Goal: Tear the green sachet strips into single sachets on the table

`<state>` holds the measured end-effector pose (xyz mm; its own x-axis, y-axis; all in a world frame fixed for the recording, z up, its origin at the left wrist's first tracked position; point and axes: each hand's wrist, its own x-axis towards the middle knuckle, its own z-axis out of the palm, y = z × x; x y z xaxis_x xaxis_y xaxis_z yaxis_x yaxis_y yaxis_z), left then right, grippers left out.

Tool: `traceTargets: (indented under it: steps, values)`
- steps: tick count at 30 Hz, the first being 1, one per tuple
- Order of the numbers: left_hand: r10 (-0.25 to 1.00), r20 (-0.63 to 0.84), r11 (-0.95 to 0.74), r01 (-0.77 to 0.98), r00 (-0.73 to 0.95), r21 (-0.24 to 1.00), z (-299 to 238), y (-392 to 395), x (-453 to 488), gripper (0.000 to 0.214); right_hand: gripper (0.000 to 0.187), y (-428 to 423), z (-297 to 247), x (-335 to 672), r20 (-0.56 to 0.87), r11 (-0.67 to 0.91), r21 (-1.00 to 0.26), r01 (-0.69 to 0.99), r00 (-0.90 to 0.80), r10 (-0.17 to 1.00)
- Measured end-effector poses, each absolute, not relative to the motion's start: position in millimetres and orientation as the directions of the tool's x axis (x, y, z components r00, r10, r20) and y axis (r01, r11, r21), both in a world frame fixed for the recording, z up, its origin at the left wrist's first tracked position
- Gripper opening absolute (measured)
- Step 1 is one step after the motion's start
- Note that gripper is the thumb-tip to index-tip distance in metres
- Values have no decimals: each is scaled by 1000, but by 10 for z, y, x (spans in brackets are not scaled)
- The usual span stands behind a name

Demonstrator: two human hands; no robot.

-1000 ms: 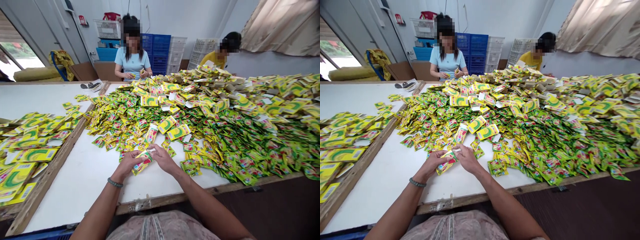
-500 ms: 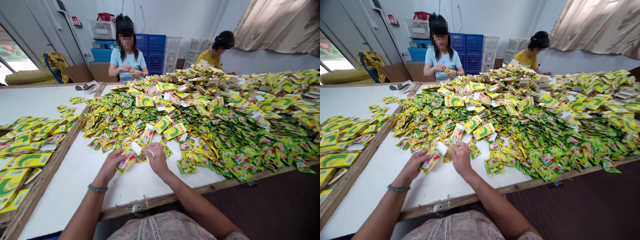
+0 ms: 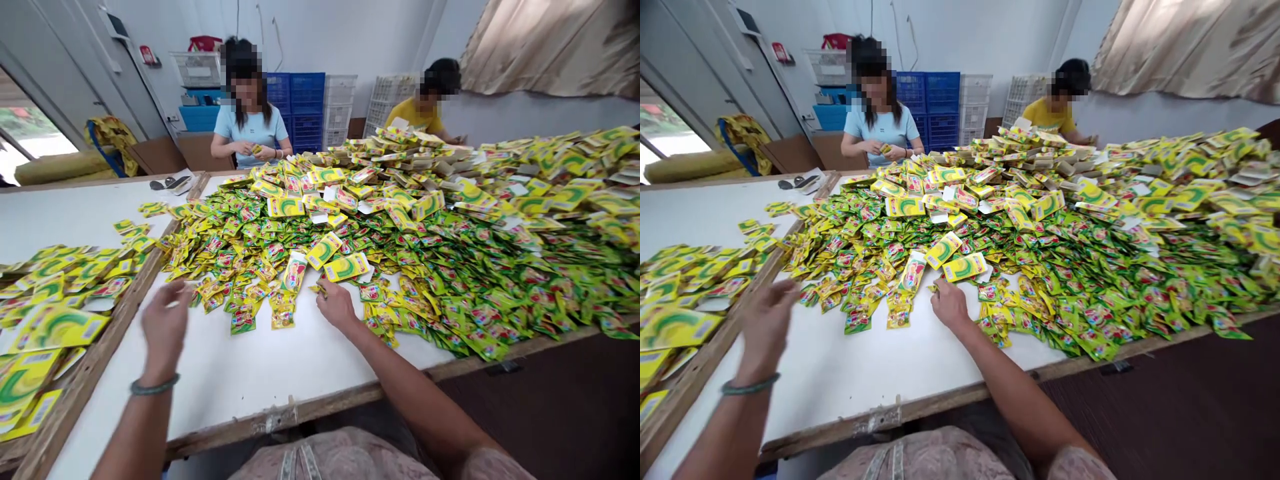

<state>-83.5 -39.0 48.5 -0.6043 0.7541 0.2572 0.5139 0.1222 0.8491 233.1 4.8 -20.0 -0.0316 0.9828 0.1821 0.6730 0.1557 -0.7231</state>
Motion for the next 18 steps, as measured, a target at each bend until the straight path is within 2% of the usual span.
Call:
traceTargets:
  steps: [2,3,5,7,10,12,16,18]
  values:
    - [918,120,44,398,-378,916,356,-327,-278,38,29,-19,-155,2277,45,32,-948,316,36,998]
    - [965,30,58,328,-259,943,292,-306,-28,41,28,-70,-133,2249,-43,-44,-994,104,15,999]
    - [986,-168,167,98,2,981,169,-290,364,41,27,-185,-96,2203,-173,-191,-954,-233,-98,980]
    - [957,-267,275,-59,110,960,54,-297,586,38,26,-285,-75,2180,-238,-290,-876,-385,-178,955]
    - [954,-290,297,-118,77,947,-84,-314,647,38,25,-349,-82,2186,-293,-339,-869,-360,-177,940]
    - [963,-262,267,-92,61,959,-143,-315,596,36,25,-340,-102,2196,-311,-353,-891,-285,-182,933]
    - [977,-192,196,-35,94,980,-185,-333,522,29,25,-299,-138,2161,-363,-421,-871,-253,-246,899]
    - [974,-173,183,-56,144,982,-181,-360,542,26,27,-311,-145,2116,-330,-362,-922,-139,-210,920]
